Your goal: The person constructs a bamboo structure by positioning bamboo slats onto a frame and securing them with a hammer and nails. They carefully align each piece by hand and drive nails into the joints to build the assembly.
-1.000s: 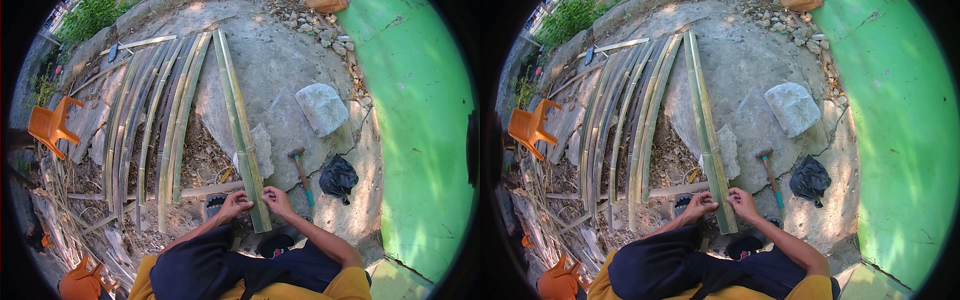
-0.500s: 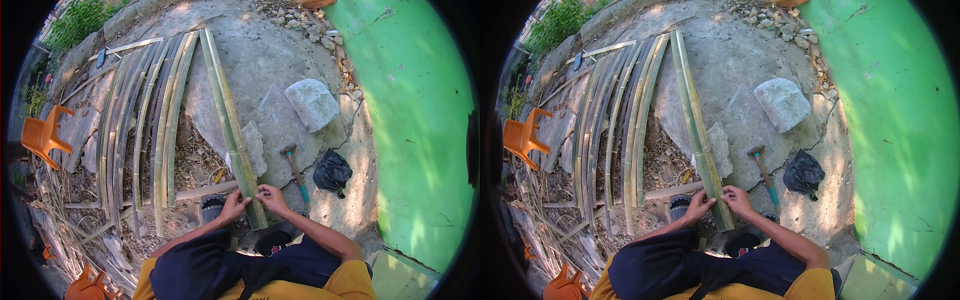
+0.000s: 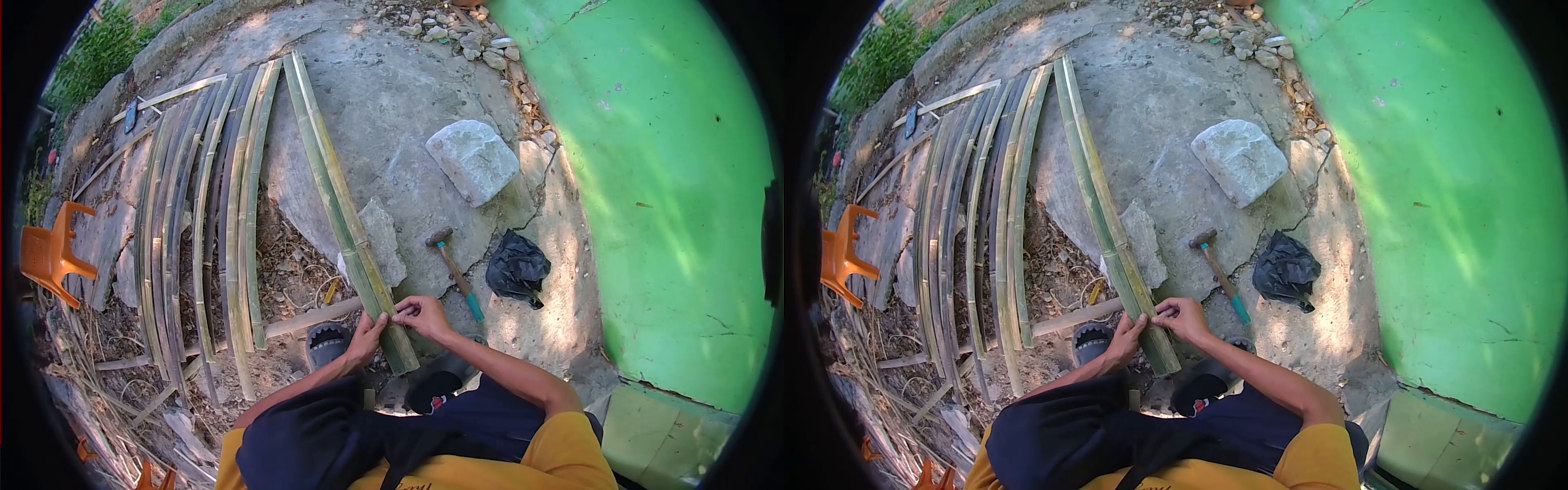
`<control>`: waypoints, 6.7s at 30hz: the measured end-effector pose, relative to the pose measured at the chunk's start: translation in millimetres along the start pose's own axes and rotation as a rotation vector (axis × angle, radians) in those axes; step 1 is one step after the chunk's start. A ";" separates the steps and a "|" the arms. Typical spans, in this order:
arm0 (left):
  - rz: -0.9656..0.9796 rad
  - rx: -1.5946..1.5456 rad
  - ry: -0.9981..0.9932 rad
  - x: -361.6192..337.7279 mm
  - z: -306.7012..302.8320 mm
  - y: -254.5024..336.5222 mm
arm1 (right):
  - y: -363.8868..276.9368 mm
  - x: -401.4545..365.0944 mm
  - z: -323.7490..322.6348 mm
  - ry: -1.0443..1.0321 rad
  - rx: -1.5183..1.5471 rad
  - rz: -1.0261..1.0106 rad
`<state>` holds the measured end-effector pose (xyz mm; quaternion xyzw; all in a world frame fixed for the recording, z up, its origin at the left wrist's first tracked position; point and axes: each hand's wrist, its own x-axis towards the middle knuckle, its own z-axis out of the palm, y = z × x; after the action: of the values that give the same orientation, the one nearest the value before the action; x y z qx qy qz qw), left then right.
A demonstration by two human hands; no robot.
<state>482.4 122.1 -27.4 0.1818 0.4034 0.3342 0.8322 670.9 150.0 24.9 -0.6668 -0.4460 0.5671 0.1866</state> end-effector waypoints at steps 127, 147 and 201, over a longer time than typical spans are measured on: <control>0.015 -0.023 -0.022 1.7 18.5 21.4 | -3.6 60.7 -13.4 0.351 0.256 -0.306; 0.029 -0.049 -0.072 -10.4 30.8 41.3 | -20.9 66.3 -13.3 0.248 -0.148 -0.169; 0.033 -0.017 -0.075 16.3 11.2 34.7 | -72.5 75.2 -31.2 0.409 -0.433 -0.262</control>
<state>484.5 157.8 -9.7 0.1938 0.3657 0.3444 0.8427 668.8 257.3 44.2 -0.7281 -0.5917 0.2842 0.1976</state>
